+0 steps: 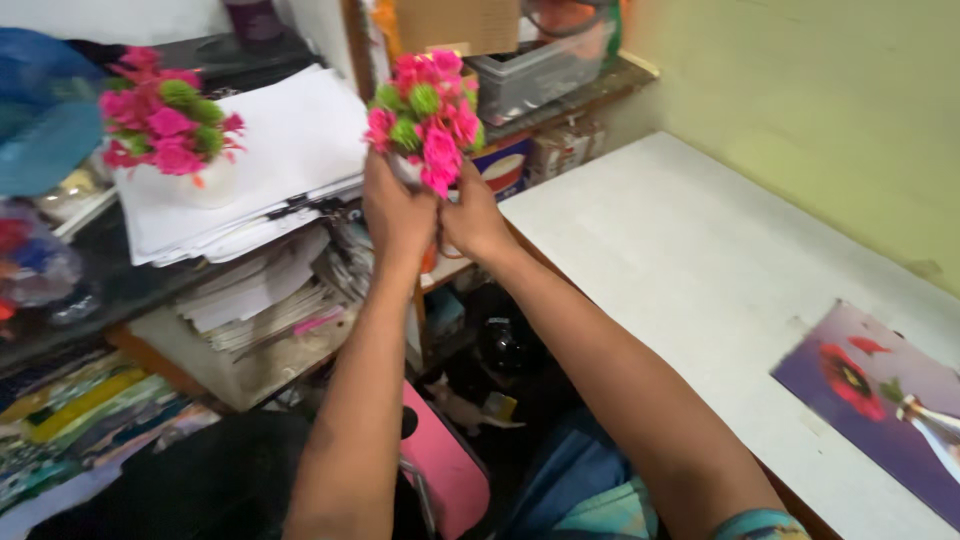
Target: The person moves a small potted plant to a nearby shelf, then wipes a white workbench surface with a tissue. They spray a liquid from a small bottle onto the surface and continue wiping with the tissue. The person handles the plant, tissue, spray bottle, and a floral mousepad during the sequence.
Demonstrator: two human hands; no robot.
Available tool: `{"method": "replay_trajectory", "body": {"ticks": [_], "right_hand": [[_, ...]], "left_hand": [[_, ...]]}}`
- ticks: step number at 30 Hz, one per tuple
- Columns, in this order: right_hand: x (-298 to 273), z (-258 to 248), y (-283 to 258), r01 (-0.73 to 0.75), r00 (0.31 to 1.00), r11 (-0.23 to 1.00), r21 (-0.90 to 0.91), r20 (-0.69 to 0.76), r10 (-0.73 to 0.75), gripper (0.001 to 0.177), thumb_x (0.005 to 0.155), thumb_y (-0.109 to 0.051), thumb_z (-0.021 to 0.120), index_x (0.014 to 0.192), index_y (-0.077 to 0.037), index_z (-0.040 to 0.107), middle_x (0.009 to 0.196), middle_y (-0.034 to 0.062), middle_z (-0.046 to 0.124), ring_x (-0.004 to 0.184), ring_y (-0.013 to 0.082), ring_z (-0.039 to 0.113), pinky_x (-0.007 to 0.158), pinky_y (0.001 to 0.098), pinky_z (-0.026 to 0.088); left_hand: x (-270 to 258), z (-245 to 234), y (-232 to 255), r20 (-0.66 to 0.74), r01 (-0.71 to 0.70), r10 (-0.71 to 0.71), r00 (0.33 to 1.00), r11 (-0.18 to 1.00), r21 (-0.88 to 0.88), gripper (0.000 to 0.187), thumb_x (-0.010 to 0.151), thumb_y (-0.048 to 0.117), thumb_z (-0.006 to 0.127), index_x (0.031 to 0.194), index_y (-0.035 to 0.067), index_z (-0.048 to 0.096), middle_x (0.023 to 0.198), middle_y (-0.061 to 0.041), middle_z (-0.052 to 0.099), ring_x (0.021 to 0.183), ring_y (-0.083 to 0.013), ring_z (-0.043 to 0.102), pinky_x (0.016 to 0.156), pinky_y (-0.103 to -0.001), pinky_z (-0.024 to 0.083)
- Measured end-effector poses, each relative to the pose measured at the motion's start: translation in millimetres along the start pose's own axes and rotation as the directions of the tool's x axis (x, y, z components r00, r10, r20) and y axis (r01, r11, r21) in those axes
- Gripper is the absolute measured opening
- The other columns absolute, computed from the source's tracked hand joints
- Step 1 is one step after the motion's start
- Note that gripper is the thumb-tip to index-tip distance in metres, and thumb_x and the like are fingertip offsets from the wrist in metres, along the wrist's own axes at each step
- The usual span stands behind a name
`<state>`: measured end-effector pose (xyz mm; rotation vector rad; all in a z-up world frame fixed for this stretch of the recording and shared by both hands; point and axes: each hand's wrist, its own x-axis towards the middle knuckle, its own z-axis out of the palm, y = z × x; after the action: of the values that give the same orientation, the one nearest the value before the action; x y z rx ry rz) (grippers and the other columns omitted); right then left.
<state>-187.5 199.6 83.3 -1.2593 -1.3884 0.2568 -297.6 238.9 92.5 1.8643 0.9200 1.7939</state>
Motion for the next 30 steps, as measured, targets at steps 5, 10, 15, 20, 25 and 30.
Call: {"method": "replay_trajectory", "body": {"ticks": [5, 10, 15, 20, 25, 30], "right_hand": [[36, 53, -14, 0.101, 0.984, 0.983, -0.154, 0.162, -0.076, 0.047, 0.098, -0.011, 0.063, 0.143, -0.002, 0.053, 0.140, 0.0240, 0.062, 0.129, 0.0375, 0.059, 0.109, 0.0406, 0.045], [53, 77, -14, 0.232, 0.924, 0.935, -0.269, 0.361, -0.126, 0.057, 0.095, -0.015, 0.061, 0.150, -0.007, 0.049, 0.147, 0.0201, 0.057, 0.140, 0.0395, 0.047, 0.116, 0.0438, 0.038], [57, 88, -8, 0.170, 0.911, 0.922, -0.349, 0.412, -0.012, 0.059, 0.094, -0.017, 0.057, 0.153, -0.012, 0.047, 0.150, 0.0149, 0.055, 0.148, 0.0379, 0.039, 0.119, 0.0443, 0.035], [54, 89, 2, 0.185, 0.912, 0.925, -0.333, 0.408, -0.036, 0.056, 0.098, -0.020, 0.057, 0.152, -0.012, 0.046, 0.155, 0.0133, 0.050, 0.149, 0.0366, 0.036, 0.119, 0.0451, 0.032], [49, 83, 11, 0.200, 0.915, 0.909, -0.367, 0.402, -0.039, 0.061, 0.093, -0.017, 0.058, 0.153, -0.014, 0.047, 0.157, 0.0104, 0.050, 0.150, 0.0344, 0.036, 0.121, 0.0452, 0.032], [49, 73, 11, 0.191, 0.913, 0.924, -0.330, 0.404, -0.045, 0.062, 0.092, -0.015, 0.060, 0.152, -0.015, 0.046, 0.158, 0.0093, 0.047, 0.150, 0.0354, 0.035, 0.121, 0.0451, 0.031]], "left_hand": [[65, -31, -56, -0.126, -0.013, 0.035, 0.991, 0.985, 0.172, 0.061, 0.083, 0.010, 0.082, 0.133, -0.007, 0.050, 0.125, -0.028, 0.061, 0.118, -0.0475, 0.060, 0.103, -0.050, 0.047], [87, -53, -95, -0.160, 0.205, -0.168, 0.973, 0.946, 0.252, 0.060, 0.083, 0.013, 0.082, 0.128, -0.008, 0.049, 0.124, -0.030, 0.061, 0.115, -0.0476, 0.061, 0.099, -0.049, 0.048], [86, -56, -105, -0.150, 0.259, -0.226, 0.962, 0.932, 0.253, 0.073, 0.084, 0.013, 0.081, 0.137, -0.011, 0.037, 0.127, -0.035, 0.057, 0.114, -0.0499, 0.062, 0.097, -0.050, 0.050], [82, -58, -93, -0.123, 0.236, -0.211, 0.970, 0.938, 0.253, 0.071, 0.086, 0.014, 0.080, 0.137, -0.010, 0.037, 0.129, -0.035, 0.058, 0.116, -0.0497, 0.061, 0.097, -0.050, 0.050], [71, -61, -79, -0.101, 0.248, -0.227, 0.969, 0.913, 0.324, 0.076, 0.086, 0.017, 0.081, 0.139, -0.012, 0.034, 0.129, -0.036, 0.055, 0.117, -0.0499, 0.059, 0.099, -0.050, 0.048], [62, -62, -62, -0.129, 0.135, -0.088, 0.988, 0.896, 0.422, 0.086, 0.087, 0.020, 0.080, 0.144, -0.019, 0.029, 0.134, -0.039, 0.050, 0.121, -0.0498, 0.052, 0.103, -0.050, 0.046]]}}
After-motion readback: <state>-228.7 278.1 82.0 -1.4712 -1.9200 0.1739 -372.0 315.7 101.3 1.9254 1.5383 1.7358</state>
